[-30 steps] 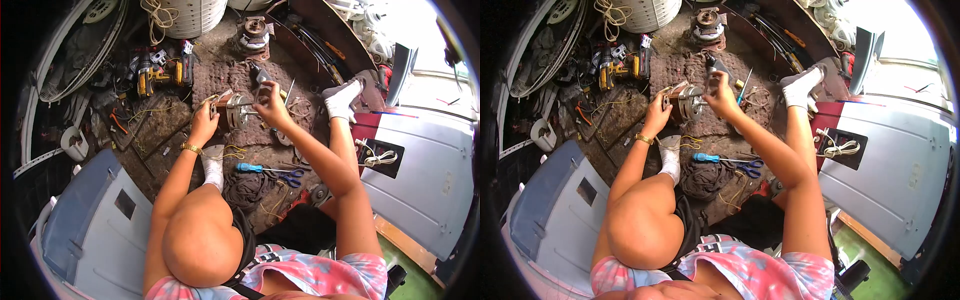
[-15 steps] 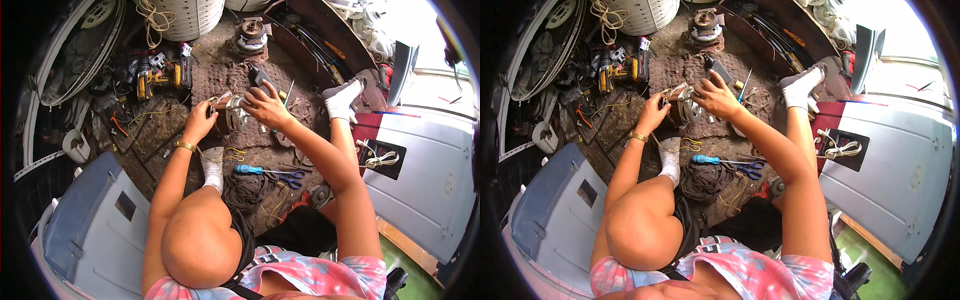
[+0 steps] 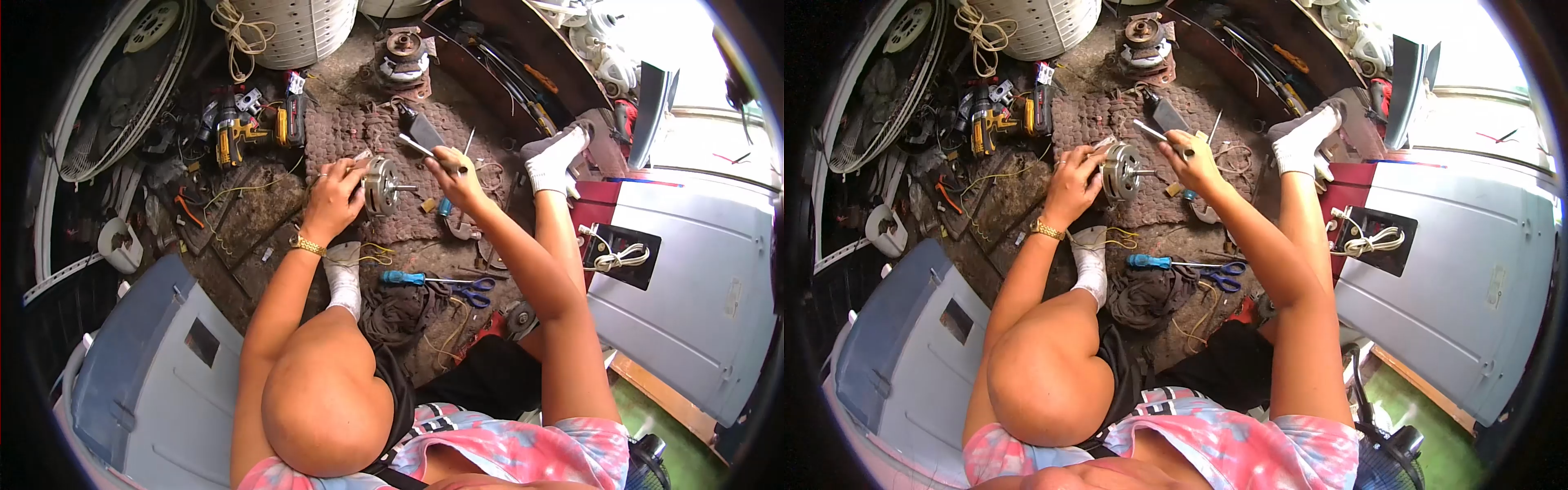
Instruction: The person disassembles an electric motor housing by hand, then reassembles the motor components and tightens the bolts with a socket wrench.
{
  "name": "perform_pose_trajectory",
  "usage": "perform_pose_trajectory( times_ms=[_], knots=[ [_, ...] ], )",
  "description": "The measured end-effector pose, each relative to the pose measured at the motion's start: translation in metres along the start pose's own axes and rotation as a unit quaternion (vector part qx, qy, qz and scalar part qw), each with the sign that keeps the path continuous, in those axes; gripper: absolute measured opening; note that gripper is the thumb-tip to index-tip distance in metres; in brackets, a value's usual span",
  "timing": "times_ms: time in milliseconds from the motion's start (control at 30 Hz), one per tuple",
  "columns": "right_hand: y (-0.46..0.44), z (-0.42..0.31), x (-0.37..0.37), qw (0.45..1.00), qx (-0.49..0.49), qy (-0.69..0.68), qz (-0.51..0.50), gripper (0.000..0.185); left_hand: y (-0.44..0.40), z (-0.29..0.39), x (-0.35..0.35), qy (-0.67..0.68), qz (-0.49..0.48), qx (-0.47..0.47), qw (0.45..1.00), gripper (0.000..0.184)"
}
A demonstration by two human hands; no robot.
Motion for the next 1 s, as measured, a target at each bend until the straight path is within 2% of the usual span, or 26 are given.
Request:
perform_pose_trajectory(
  times_ms=[33, 100, 167, 233, 267, 300, 333, 433, 533, 667, 800, 1000],
  knots=[
    [0.0, 0.001, 0.0, 0.999, -0.028, -0.017, 0.002, 0.02, 0.0, -0.002, -0.002, 0.027, -0.016, 0.022, 0.999, 0.032],
    [-0.002, 0.005, -0.001, 0.995, -0.085, -0.051, 0.008, 0.022, 0.004, -0.009, -0.008, 0.022, 0.004, 0.003, 1.0, 0.034],
    [-0.009, -0.012, 0.003, 0.997, -0.074, 0.019, -0.009, 0.025, 0.008, -0.009, -0.006, 0.021, 0.008, -0.002, 1.0, 0.032],
    [-0.015, -0.013, -0.003, 0.992, -0.119, 0.035, -0.036, 0.028, 0.013, -0.013, -0.006, 0.067, -0.002, 0.068, 0.995, 0.029],
    [-0.015, -0.013, -0.002, 0.982, -0.174, 0.038, -0.06, 0.029, 0.014, -0.015, -0.004, 0.088, -0.005, 0.103, 0.991, 0.027],
    [-0.016, -0.007, -0.007, 0.981, -0.19, 0.025, -0.043, 0.03, 0.013, -0.011, -0.001, 0.086, 0.042, 0.086, 0.992, 0.027],
    [-0.014, 0.002, -0.015, 0.978, -0.206, 0.011, -0.028, 0.03, 0.014, -0.012, -0.002, 0.087, 0.034, 0.077, 0.993, 0.028],
    [-0.018, 0.02, -0.032, 0.978, -0.185, -0.087, 0.049, 0.03, 0.023, -0.021, -0.004, 0.1, 0.008, 0.07, 0.992, 0.03],
    [-0.02, 0.022, -0.043, 0.957, -0.254, -0.137, -0.012, 0.028, 0.031, -0.021, -0.002, 0.14, 0.009, 0.103, 0.985, 0.027],
    [-0.016, 0.006, -0.054, 0.941, -0.292, -0.171, -0.017, 0.025, 0.031, -0.013, 0.006, 0.117, 0.024, 0.118, 0.986, 0.023],
    [-0.011, -0.002, -0.057, 0.945, -0.281, -0.165, 0.009, 0.026, 0.038, -0.027, -0.004, 0.115, 0.011, 0.141, 0.983, 0.026],
    [-0.005, -0.003, -0.058, 0.943, -0.287, -0.165, 0.024, 0.025, 0.038, -0.032, -0.005, 0.115, 0.022, 0.124, 0.985, 0.024]
  ],
)
Point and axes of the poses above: each hand's wrist, its own y-axis away from the middle knuckle, its own x-axis out of the back of the hand, z = x × y, the point moved 3 cm from there along -y, towards the middle knuckle, and after that the axes turned 5 degrees about -y, right-handed, at the moved point
